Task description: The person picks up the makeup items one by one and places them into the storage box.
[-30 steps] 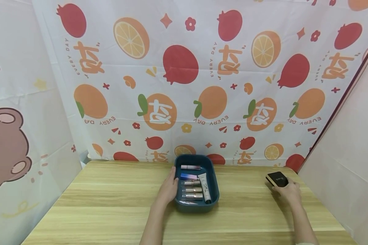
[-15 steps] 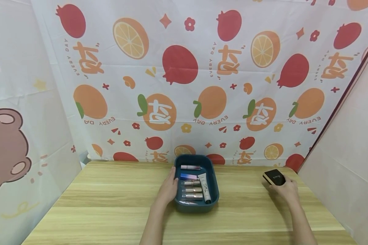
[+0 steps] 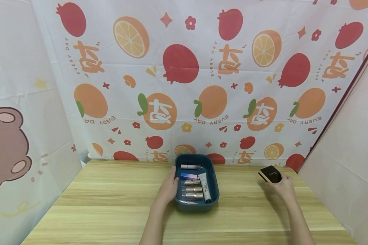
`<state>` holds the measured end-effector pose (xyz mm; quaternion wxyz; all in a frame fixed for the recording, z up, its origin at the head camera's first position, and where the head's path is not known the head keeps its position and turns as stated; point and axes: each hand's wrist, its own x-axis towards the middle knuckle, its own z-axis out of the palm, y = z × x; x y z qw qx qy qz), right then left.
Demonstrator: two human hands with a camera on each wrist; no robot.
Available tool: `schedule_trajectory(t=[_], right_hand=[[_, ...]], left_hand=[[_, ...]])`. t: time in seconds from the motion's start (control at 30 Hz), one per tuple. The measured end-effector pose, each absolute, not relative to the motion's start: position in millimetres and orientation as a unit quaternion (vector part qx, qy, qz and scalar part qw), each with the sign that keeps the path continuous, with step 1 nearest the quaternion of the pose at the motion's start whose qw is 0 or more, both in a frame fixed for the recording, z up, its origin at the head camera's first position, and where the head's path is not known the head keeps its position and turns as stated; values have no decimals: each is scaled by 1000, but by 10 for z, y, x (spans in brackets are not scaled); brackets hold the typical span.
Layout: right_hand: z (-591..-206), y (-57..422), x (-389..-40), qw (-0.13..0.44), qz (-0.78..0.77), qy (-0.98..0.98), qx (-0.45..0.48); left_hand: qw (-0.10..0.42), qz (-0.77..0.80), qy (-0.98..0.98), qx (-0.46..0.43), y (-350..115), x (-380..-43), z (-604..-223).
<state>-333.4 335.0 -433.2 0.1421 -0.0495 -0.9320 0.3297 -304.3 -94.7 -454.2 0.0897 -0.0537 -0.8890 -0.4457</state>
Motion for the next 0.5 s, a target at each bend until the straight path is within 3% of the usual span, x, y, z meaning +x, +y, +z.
schedule_trajectory(t=[0.5], right_hand=[[-4250, 3236, -3318, 146, 323, -935, -28]], left_hand=[[83, -455, -885, -51, -945, -3034, -4539]])
